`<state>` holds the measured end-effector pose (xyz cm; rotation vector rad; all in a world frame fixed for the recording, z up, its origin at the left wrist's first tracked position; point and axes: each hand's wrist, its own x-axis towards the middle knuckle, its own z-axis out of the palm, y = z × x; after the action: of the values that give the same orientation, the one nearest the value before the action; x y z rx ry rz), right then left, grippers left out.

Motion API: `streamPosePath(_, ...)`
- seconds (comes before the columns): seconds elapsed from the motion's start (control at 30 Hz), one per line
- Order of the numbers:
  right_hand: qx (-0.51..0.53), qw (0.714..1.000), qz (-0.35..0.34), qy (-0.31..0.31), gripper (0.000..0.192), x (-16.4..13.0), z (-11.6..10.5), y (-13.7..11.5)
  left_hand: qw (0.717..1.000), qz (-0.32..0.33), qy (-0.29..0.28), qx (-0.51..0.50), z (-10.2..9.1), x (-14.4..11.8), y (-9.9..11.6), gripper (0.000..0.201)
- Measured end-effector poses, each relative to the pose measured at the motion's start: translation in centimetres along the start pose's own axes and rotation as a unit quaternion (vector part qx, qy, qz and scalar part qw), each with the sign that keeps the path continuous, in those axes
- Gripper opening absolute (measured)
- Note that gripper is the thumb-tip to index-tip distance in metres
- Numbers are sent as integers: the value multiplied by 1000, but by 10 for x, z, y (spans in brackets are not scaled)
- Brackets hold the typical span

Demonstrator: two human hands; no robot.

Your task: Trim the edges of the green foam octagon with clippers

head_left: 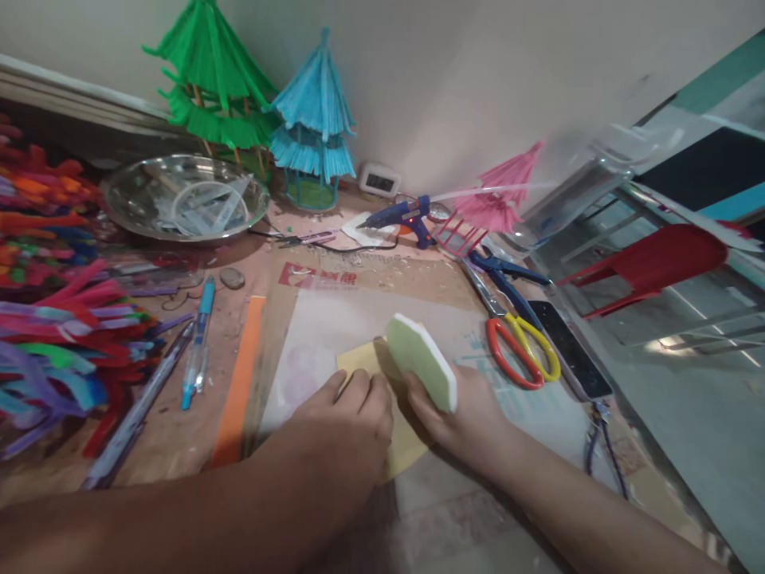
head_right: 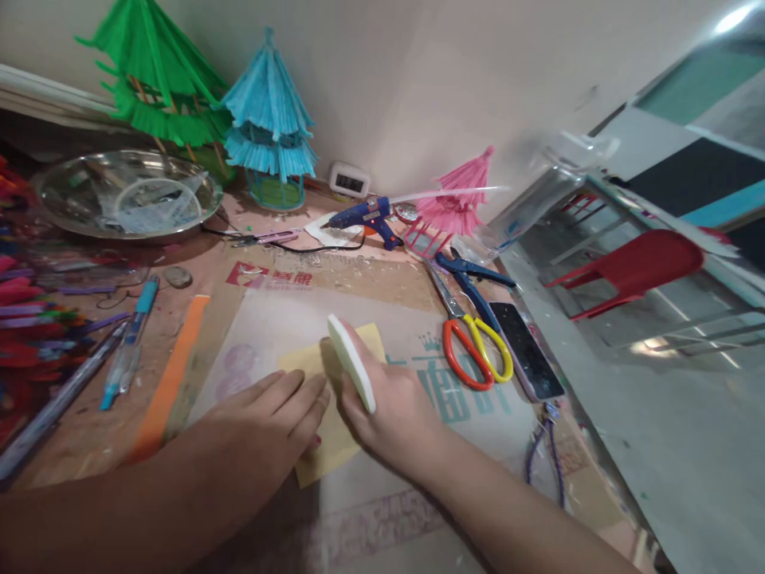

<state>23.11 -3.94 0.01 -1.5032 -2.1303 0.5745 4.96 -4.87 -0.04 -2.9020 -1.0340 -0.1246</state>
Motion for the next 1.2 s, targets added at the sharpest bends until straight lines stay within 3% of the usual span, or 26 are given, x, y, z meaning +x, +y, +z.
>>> streamPosePath(0.1, 171, 978, 96, 74, 19, 15, 3, 6, 998, -2, -3, -61, -3, 3, -12, 24)
streamPosePath(0.17, 355, 919, 152, 85, 22, 17, 0, 6, 989, -6, 3, -145, -6, 5, -23, 21)
streamPosePath(0.27, 557, 809, 184, 21, 29, 14, -5, 2, 958, -45, 67, -274, -10, 6, -35, 18)
streamPosePath(0.33, 609, 770, 190, -22, 30, 11, -5, -1, 934, -71, 110, -332, -12, 6, -39, 15)
streamPosePath(0.4, 632, 749, 192, -50, 29, 10, -3, -2, 916, -94, 131, -366, -12, 8, -40, 12)
streamPosePath(0.57, 649, 733, 188, -76, 30, 10, 2, -1, 889, -123, 127, -422, -13, 11, -37, 9)
streamPosePath(0.77, 627, 753, 174, -94, 34, 9, 3, -1, 861, -167, 126, -463, -12, 13, -32, 9)
streamPosePath(1.2, 631, 755, 157, -90, 31, 8, 2, -1, 862, -169, 120, -463, -15, 10, -34, 21)
